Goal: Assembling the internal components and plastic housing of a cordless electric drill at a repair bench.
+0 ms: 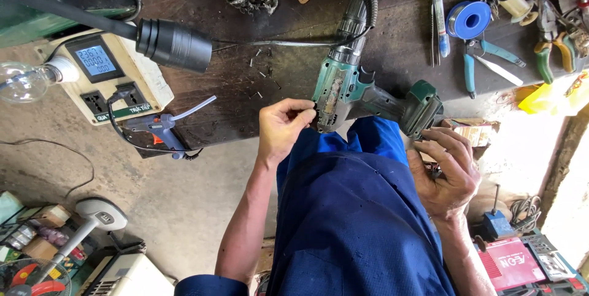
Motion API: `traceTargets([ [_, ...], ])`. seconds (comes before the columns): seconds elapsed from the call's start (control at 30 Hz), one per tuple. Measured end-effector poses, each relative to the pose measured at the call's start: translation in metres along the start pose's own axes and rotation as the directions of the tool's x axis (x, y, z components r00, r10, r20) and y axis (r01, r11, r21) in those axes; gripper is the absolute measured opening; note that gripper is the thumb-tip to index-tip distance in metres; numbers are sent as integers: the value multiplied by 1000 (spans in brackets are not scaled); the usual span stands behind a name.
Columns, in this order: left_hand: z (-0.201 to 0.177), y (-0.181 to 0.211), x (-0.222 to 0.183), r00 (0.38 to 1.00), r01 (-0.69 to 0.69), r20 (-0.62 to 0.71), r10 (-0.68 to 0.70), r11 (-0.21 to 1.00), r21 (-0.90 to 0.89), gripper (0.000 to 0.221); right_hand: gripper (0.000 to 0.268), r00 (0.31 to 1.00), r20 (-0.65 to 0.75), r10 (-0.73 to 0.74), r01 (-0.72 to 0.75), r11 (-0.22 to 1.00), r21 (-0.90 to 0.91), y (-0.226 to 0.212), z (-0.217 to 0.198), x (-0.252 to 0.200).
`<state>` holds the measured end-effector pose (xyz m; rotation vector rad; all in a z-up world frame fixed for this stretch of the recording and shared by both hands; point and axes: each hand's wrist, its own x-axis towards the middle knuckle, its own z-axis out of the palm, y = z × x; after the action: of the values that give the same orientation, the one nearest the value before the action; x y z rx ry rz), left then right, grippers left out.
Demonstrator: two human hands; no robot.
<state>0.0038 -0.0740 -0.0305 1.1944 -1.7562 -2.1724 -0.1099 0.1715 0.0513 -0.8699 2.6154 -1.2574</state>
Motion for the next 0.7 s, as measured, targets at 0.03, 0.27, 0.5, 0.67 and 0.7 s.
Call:
traceTargets([
  [0.03, 0, 1, 2, 996, 89, -10, -90, 995, -53, 16, 11, 1000, 3, 5, -5, 1000, 7, -1, 0, 0],
  [0.27, 6, 3, 14, 953, 283, -74, -293, 951, -124, 20, 10, 999, 43, 10, -11, 1000, 25, -6, 4, 3],
  [0.5, 2, 10, 6, 976, 211, -50, -212, 977, -25, 18, 9, 998, 61, 10, -12, 999, 40, -9, 5, 8],
  [0.67, 9, 8, 3, 986, 131, -95, -133, 991, -26, 14, 9, 996, 86, -28, 23, 998, 54, -8, 14, 9],
  [0.7, 9, 6, 3, 986, 133, -95, -135, 991, -26, 14, 9, 996, 87, -26, 21, 998, 54, -10, 17, 11],
])
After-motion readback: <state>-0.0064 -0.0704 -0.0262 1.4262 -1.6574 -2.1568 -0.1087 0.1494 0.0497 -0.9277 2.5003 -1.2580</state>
